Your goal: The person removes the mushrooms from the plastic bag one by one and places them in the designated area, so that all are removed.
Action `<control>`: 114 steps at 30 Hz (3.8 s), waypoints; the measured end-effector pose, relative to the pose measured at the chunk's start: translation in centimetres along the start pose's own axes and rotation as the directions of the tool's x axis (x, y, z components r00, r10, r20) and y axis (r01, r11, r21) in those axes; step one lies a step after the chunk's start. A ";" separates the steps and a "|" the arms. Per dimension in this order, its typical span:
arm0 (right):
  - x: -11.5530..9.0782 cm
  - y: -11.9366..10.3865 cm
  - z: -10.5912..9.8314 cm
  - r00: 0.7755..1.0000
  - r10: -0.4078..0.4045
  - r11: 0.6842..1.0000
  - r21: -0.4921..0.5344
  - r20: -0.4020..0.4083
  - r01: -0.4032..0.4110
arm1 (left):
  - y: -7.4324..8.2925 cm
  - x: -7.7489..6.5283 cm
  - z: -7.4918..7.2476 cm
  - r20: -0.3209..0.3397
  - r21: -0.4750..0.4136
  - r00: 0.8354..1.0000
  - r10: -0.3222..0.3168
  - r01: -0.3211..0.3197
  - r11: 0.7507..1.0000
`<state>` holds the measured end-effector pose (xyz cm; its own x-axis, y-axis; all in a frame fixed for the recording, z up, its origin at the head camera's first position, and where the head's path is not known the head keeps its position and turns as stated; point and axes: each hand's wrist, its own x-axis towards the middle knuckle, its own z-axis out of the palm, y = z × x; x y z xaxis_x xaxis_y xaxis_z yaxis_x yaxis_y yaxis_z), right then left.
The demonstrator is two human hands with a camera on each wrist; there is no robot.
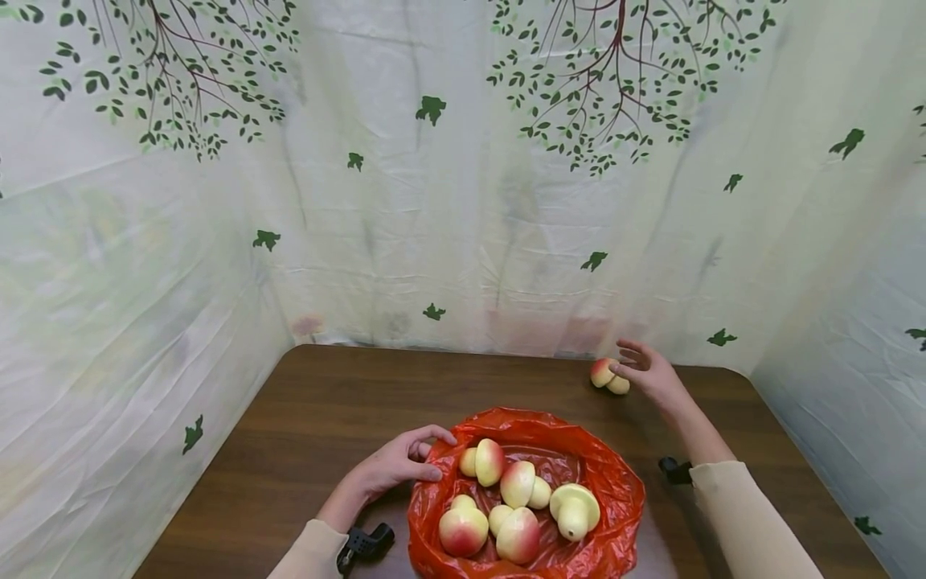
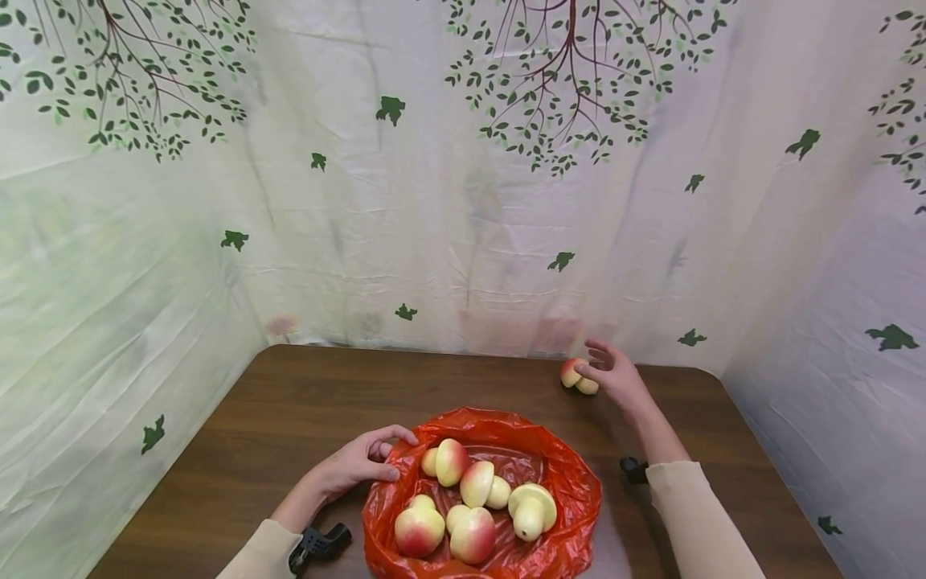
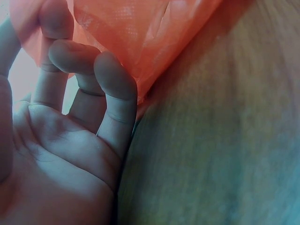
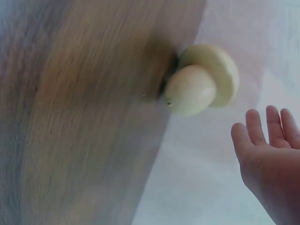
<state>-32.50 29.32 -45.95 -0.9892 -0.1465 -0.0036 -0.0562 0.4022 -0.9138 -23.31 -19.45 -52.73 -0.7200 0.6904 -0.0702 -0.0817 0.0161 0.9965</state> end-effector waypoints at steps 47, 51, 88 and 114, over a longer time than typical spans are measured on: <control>-12.1 -1.6 4.8 0.829 -0.281 0.951 0.258 0.484 0.171 | 0.1 -0.2 -0.1 0.027 -0.006 1.000 0.013 -0.013 1.000; -12.0 -1.1 5.3 0.804 -0.275 0.952 0.266 0.527 0.151 | 0.0 -0.1 0.0 0.021 -0.006 1.000 0.004 -0.004 1.000; -12.0 0.9 7.2 0.652 -0.142 0.989 0.131 0.745 0.066 | 0.0 0.0 -0.1 0.037 -0.013 0.999 0.008 -0.008 1.000; -11.7 0.6 7.3 0.731 -0.222 0.969 0.230 0.645 0.092 | -0.2 0.0 -0.2 0.042 -0.020 0.999 0.011 -0.010 1.000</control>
<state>-19.92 24.68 -49.42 -0.6237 -0.7793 -0.0614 -0.1143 0.1686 -0.9790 -23.40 -19.59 -52.94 -0.6912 0.7204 -0.0573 -0.0879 -0.0051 0.9961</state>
